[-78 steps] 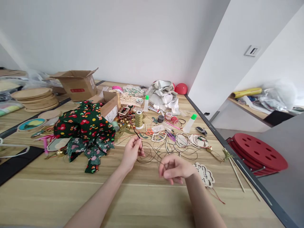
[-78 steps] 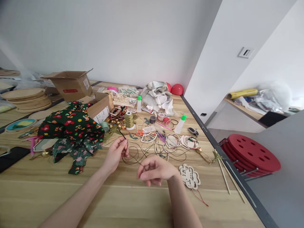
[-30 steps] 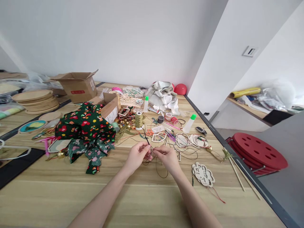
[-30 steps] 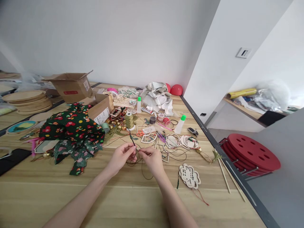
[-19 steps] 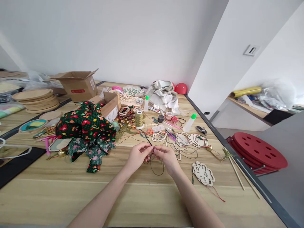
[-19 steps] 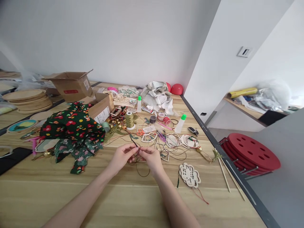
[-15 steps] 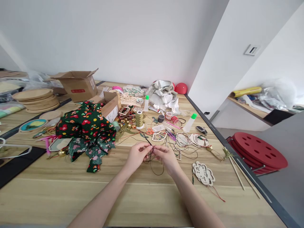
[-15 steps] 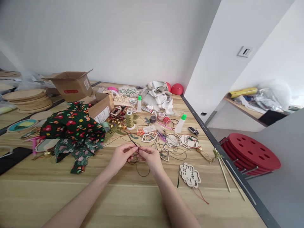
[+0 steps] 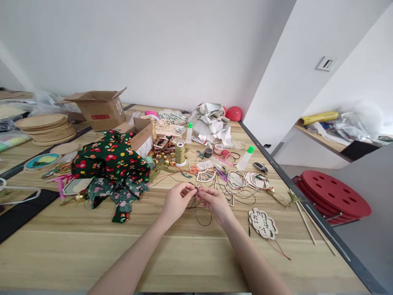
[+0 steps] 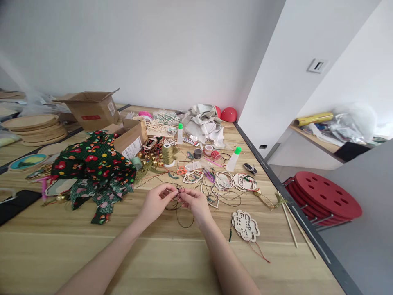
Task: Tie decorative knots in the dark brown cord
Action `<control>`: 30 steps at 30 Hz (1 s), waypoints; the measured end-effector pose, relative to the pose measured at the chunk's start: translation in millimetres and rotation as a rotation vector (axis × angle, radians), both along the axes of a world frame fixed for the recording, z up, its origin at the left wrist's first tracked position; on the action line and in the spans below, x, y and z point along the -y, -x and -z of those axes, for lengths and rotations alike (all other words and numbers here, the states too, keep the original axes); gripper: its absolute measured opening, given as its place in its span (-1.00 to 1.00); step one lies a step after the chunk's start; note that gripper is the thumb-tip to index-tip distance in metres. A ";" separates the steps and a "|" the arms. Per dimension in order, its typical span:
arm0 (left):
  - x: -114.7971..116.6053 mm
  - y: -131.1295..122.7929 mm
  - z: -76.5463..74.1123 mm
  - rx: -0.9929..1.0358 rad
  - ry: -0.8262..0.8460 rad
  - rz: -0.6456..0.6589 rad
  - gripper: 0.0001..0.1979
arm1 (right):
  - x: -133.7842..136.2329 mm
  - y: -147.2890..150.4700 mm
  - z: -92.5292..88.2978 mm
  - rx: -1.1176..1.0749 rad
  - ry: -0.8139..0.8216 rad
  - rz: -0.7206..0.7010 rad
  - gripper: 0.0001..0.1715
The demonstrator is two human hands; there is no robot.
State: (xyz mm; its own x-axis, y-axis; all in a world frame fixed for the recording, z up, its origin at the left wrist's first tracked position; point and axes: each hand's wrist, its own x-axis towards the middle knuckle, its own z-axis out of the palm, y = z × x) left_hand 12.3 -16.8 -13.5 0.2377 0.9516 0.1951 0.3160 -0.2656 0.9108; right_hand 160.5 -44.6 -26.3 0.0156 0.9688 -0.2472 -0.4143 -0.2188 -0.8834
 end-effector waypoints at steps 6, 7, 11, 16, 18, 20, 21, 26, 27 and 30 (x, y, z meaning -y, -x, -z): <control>0.3 4.1 2.8 -0.211 -0.215 0.046 -0.86 | -1.8 -1.1 1.7 0.052 -0.017 0.008 -0.64; 0.8 4.6 2.8 -0.257 -0.237 0.052 -0.85 | -1.7 -0.9 1.7 0.064 -0.019 0.004 -0.63; 4.3 4.7 1.3 -0.406 -0.297 0.063 -0.83 | -0.4 0.9 1.7 0.081 -0.020 -0.026 -0.61; 7.1 2.5 0.5 -0.397 -0.297 0.091 -0.84 | -0.8 1.8 4.6 0.152 -0.038 0.026 -0.62; 6.5 2.0 1.2 -0.350 -0.266 0.102 -0.84 | -1.8 1.1 5.3 0.170 -0.036 0.028 -0.61; 5.8 1.6 2.4 -0.326 -0.233 0.111 -0.83 | -2.9 0.0 5.7 0.212 -0.060 0.026 -0.60; 5.7 1.3 3.3 -0.328 -0.221 0.113 -0.83 | -3.5 -0.5 6.1 0.244 -0.076 0.025 -0.60; 5.4 -1.1 7.6 -0.340 -0.204 0.111 -0.83 | -5.6 -2.7 10.8 0.419 -0.159 0.027 -0.64; 5.0 -1.4 7.6 -0.310 -0.188 0.127 -0.84 | -5.8 -3.0 11.8 0.454 -0.175 0.029 -0.65; 2.5 -2.0 5.3 -0.168 -0.048 0.214 -0.79 | -5.7 -3.2 13.1 0.528 -0.208 0.028 -0.68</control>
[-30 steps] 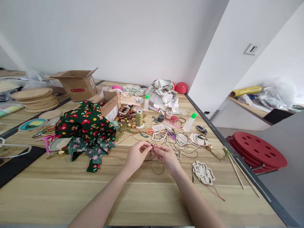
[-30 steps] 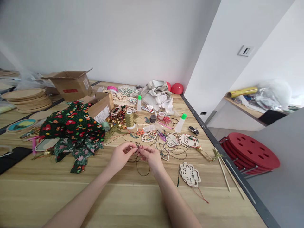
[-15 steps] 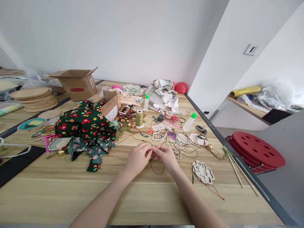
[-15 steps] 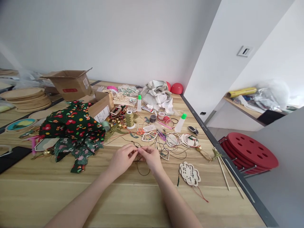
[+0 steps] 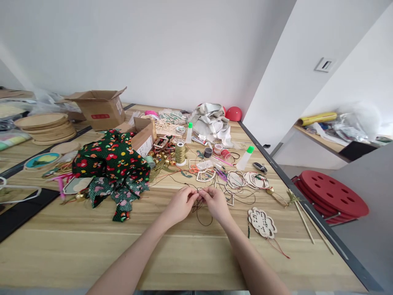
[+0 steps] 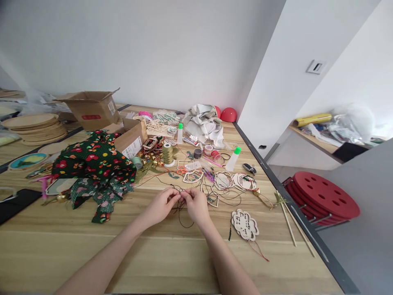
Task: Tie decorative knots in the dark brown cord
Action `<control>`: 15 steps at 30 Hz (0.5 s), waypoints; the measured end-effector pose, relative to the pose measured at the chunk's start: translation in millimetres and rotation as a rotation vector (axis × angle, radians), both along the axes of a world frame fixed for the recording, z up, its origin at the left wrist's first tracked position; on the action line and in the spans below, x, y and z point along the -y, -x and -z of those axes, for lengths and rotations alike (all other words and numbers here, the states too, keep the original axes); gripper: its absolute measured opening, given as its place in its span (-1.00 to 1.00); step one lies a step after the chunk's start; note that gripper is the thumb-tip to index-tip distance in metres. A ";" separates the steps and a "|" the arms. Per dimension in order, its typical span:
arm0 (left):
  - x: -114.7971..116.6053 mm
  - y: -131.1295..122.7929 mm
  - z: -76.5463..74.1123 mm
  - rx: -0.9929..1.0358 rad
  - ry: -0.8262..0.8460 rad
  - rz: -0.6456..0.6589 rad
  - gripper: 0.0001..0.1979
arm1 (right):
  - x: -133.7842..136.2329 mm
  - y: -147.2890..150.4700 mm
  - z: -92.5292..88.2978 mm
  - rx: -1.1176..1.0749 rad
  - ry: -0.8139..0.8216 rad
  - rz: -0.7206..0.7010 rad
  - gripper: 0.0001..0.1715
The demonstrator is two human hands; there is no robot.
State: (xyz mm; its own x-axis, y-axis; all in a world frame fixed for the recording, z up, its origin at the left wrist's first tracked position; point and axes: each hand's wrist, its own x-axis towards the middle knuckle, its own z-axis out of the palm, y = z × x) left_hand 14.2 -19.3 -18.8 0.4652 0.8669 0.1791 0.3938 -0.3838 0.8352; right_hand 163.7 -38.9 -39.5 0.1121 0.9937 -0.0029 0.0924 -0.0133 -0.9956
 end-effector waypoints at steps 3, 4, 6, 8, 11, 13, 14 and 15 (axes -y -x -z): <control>-2.2 0.9 -5.1 0.124 0.243 0.071 -0.70 | 0.9 0.4 -2.1 -0.001 -0.014 -0.007 -0.71; -2.3 1.5 -7.2 0.159 0.326 0.089 -0.68 | 1.2 0.4 -3.3 -0.007 -0.020 -0.004 -0.71; -1.6 3.0 -12.0 0.231 0.493 0.129 -0.66 | 1.5 -0.5 -5.8 -0.003 -0.031 0.009 -0.73; 0.1 4.9 -17.6 0.312 0.638 0.184 -0.67 | 1.3 -2.9 -8.2 0.028 -0.043 0.040 -0.73; 1.8 9.0 -27.0 0.476 0.765 0.246 -0.70 | 0.0 -9.9 -11.1 0.098 -0.070 0.111 -0.73; 0.7 14.2 -33.5 0.605 0.825 0.259 -0.71 | -1.0 -16.3 -12.6 0.146 -0.097 0.177 -0.72; -0.8 17.9 -36.8 0.684 0.858 0.255 -0.72 | -1.4 -19.7 -13.3 0.173 -0.113 0.218 -0.71; -3.0 22.6 -40.0 0.774 0.892 0.244 -0.74 | -1.7 -23.2 -13.9 0.201 -0.131 0.259 -0.71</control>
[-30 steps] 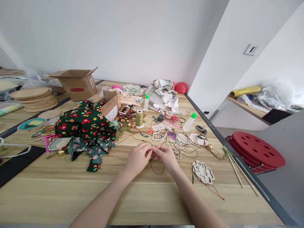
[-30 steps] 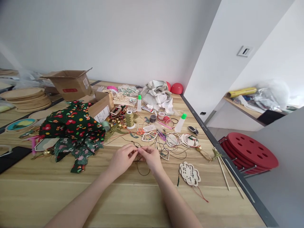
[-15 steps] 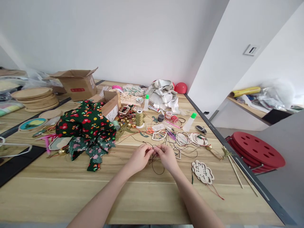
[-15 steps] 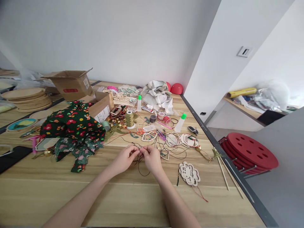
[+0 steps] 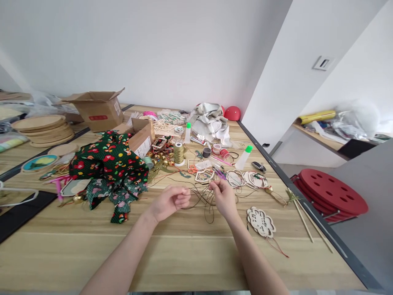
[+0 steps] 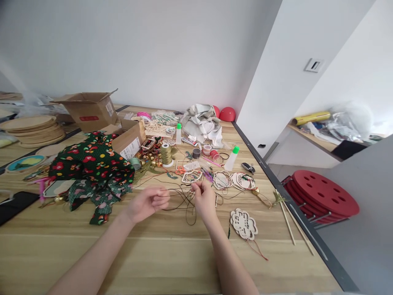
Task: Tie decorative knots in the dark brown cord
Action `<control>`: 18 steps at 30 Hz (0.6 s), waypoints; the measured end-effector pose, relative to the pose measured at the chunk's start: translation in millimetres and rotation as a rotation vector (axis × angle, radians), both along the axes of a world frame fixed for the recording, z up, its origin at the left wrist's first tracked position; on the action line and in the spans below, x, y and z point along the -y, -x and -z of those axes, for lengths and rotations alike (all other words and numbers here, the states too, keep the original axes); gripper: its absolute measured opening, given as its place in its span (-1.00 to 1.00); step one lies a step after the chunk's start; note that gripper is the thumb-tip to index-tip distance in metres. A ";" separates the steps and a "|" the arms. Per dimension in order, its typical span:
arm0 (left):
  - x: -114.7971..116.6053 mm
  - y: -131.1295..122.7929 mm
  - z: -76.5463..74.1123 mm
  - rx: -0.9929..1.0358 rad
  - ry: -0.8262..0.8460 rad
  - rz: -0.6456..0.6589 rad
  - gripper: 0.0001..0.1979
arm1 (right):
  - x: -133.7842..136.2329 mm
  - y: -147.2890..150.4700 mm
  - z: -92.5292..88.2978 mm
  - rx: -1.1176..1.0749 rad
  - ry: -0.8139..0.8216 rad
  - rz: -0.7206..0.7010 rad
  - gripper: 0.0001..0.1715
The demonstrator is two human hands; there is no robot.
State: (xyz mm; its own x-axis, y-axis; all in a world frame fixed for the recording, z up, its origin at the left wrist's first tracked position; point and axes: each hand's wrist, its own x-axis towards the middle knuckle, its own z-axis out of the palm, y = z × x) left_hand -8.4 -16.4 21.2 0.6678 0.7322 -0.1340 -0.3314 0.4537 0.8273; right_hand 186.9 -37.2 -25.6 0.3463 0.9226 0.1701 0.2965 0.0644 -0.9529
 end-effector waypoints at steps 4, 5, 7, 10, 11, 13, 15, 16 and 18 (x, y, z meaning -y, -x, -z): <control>-12.7 27.2 -12.4 0.411 0.189 -0.238 -0.79 | -1.1 -12.7 -1.5 0.078 -0.050 0.135 -0.70; -15.9 35.5 -15.1 0.525 0.193 -0.292 -0.82 | -1.3 -15.4 -1.7 0.083 -0.050 0.160 -0.70; -20.9 52.4 -19.5 0.694 0.156 -0.387 -0.86 | -2.0 -20.1 -1.7 0.096 -0.045 0.208 -0.69; -25.2 75.4 -22.7 0.855 0.055 -0.517 -0.89 | -3.0 -24.3 -0.8 0.115 -0.062 0.250 -0.69; -26.5 81.9 -22.6 0.883 0.022 -0.556 -0.89 | -3.3 -24.7 -0.3 0.112 -0.069 0.250 -0.68; -30.4 92.2 -20.6 0.902 -0.032 -0.650 -0.90 | -3.5 -24.0 0.7 0.081 -0.073 0.229 -0.67; -36.5 98.4 -16.1 0.829 -0.063 -0.764 -0.92 | -3.3 -21.8 1.1 0.041 -0.066 0.197 -0.64; -40.3 99.5 -13.2 0.741 -0.077 -0.838 -0.93 | -3.1 -20.5 0.9 0.021 -0.063 0.184 -0.63; -47.1 97.1 -6.6 0.456 -0.125 -0.997 -0.92 | -2.7 -17.8 -0.2 -0.025 -0.069 0.164 -0.61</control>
